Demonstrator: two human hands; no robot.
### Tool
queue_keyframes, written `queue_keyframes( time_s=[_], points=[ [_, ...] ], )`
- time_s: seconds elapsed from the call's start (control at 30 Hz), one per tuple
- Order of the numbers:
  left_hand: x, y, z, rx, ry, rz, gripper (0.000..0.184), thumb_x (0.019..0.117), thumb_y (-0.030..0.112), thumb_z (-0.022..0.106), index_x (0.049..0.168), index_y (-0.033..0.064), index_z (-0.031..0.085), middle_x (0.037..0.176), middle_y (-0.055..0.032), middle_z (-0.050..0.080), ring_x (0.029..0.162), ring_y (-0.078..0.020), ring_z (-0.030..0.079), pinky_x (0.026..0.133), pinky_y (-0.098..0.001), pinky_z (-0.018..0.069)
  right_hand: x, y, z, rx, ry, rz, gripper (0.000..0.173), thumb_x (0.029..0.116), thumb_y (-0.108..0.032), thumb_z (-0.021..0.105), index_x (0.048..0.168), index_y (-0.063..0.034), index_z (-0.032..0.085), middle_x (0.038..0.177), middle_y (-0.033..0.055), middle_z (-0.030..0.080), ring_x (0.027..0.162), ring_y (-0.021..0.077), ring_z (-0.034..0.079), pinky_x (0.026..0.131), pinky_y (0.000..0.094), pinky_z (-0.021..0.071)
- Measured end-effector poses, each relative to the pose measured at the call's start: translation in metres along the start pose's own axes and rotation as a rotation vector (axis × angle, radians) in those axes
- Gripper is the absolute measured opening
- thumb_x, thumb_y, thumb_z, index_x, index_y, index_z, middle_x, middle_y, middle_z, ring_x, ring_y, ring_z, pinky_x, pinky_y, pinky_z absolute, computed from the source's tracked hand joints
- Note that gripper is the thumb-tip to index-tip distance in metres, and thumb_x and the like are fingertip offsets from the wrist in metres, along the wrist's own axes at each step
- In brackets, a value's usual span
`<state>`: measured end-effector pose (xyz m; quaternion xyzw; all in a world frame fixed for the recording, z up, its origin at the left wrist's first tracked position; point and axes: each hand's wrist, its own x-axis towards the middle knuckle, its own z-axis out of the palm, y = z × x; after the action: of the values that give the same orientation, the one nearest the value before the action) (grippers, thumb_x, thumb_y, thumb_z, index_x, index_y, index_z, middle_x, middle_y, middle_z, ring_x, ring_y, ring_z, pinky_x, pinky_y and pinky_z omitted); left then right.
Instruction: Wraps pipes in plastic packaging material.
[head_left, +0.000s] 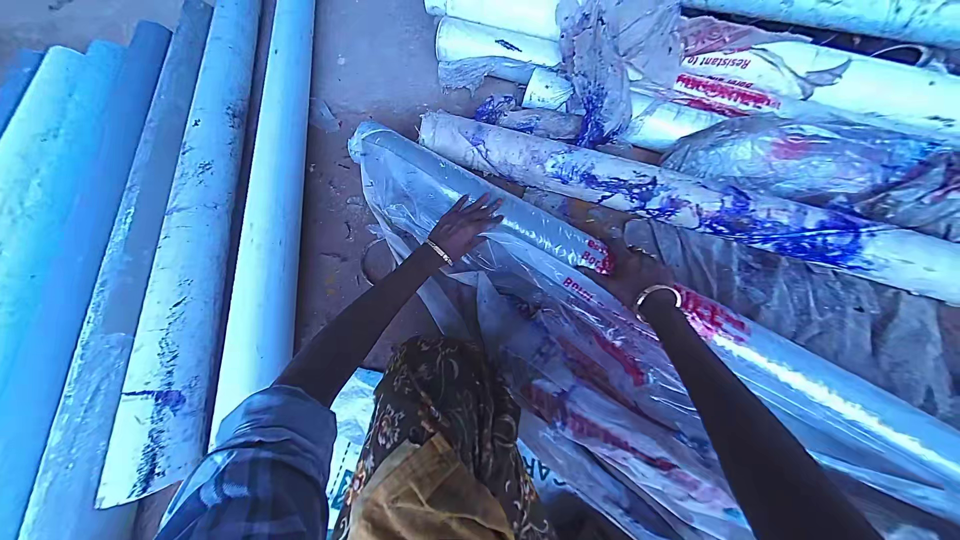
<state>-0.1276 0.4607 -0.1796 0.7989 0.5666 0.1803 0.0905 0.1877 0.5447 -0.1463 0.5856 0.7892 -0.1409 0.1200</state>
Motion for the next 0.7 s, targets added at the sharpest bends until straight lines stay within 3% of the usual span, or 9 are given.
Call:
queue_keyframes(
  time_s=[0.03, 0.07, 0.2, 0.23, 0.3, 0.4, 0.53, 0.7],
  points=[
    [-0.001, 0.004, 0.001, 0.002, 0.054, -0.007, 0.033, 0.0945, -0.001, 0.065, 0.127, -0.0041, 0.070, 0.146, -0.0185, 0.059, 0.142, -0.0390, 0.050, 0.119, -0.0558, 0.0336, 0.002, 0.001, 0.000, -0.004, 0.007, 0.002, 0.082, 0.0893, -0.062, 0.071, 0.154, -0.0169, 0.046, 0.125, 0.0334, 0.062, 0.114, 0.0533, 0.062, 0.089, 0.0699, 0.0467],
    [-0.006, 0.008, 0.001, 0.003, 0.079, -0.029, 0.031, 0.0944, -0.005, 0.061, 0.124, -0.0064, 0.070, 0.141, -0.0189, 0.063, 0.137, -0.0385, 0.056, 0.117, -0.0534, 0.0377, 0.003, 0.002, 0.000, -0.003, 0.014, 0.000, 0.082, 0.0893, -0.063, 0.070, 0.153, -0.0160, 0.047, 0.123, 0.0330, 0.064, 0.113, 0.0532, 0.062, 0.088, 0.0701, 0.0466],
    [-0.053, 0.018, 0.017, 0.006, 0.157, -0.091, 0.034, 0.0884, -0.008, 0.065, 0.121, -0.0072, 0.071, 0.124, -0.0210, 0.072, 0.122, -0.0392, 0.067, 0.112, -0.0530, 0.0442, 0.008, 0.010, 0.008, 0.011, 0.085, -0.045, 0.079, 0.0892, -0.064, 0.069, 0.149, -0.0153, 0.051, 0.113, 0.0330, 0.067, 0.104, 0.0552, 0.065, 0.081, 0.0729, 0.0467],
    [-0.069, 0.025, 0.027, -0.033, 0.174, -0.140, 0.032, 0.0872, -0.008, 0.067, 0.119, -0.0071, 0.072, 0.124, -0.0207, 0.072, 0.122, -0.0388, 0.067, 0.112, -0.0530, 0.0442, 0.009, 0.011, 0.010, 0.025, 0.108, -0.067, 0.078, 0.0896, -0.063, 0.069, 0.148, -0.0140, 0.052, 0.111, 0.0343, 0.067, 0.102, 0.0567, 0.065, 0.079, 0.0739, 0.0460],
    [-0.106, 0.048, 0.056, -0.167, 0.207, -0.283, 0.030, 0.0900, -0.012, 0.059, 0.117, -0.0077, 0.073, 0.128, -0.0208, 0.071, 0.126, -0.0386, 0.065, 0.115, -0.0536, 0.0412, 0.008, 0.014, 0.006, 0.069, 0.078, -0.083, 0.074, 0.0927, -0.061, 0.067, 0.147, -0.0116, 0.055, 0.112, 0.0353, 0.067, 0.103, 0.0586, 0.064, 0.081, 0.0763, 0.0439],
    [-0.115, 0.055, 0.069, -0.177, 0.229, -0.295, 0.028, 0.0944, -0.007, 0.057, 0.118, -0.0067, 0.073, 0.129, -0.0193, 0.071, 0.127, -0.0368, 0.065, 0.114, -0.0548, 0.0415, 0.021, 0.020, -0.011, 0.161, 0.036, -0.055, 0.060, 0.1010, -0.055, 0.058, 0.134, -0.0045, 0.065, 0.114, 0.0336, 0.068, 0.108, 0.0572, 0.063, 0.086, 0.0781, 0.0413],
    [-0.107, 0.051, 0.033, -0.258, 0.035, -0.176, 0.042, 0.0909, 0.008, 0.069, 0.130, -0.0083, 0.066, 0.139, -0.0213, 0.064, 0.135, -0.0383, 0.058, 0.117, -0.0576, 0.0351, 0.027, 0.028, -0.005, 0.165, 0.142, -0.018, 0.059, 0.1033, -0.052, 0.055, 0.115, 0.0034, 0.069, 0.102, 0.0357, 0.069, 0.099, 0.0596, 0.064, 0.080, 0.0779, 0.0426],
    [-0.095, 0.065, -0.020, -0.153, 0.031, -0.039, 0.028, 0.0960, 0.000, 0.061, 0.121, -0.0014, 0.074, 0.142, -0.0191, 0.062, 0.137, -0.0419, 0.055, 0.114, -0.0608, 0.0384, 0.056, 0.054, 0.018, 0.261, 0.177, -0.107, 0.063, 0.1053, -0.052, 0.048, 0.122, 0.0058, 0.066, 0.114, 0.0387, 0.065, 0.110, 0.0586, 0.062, 0.091, 0.0778, 0.0415]
  ],
)
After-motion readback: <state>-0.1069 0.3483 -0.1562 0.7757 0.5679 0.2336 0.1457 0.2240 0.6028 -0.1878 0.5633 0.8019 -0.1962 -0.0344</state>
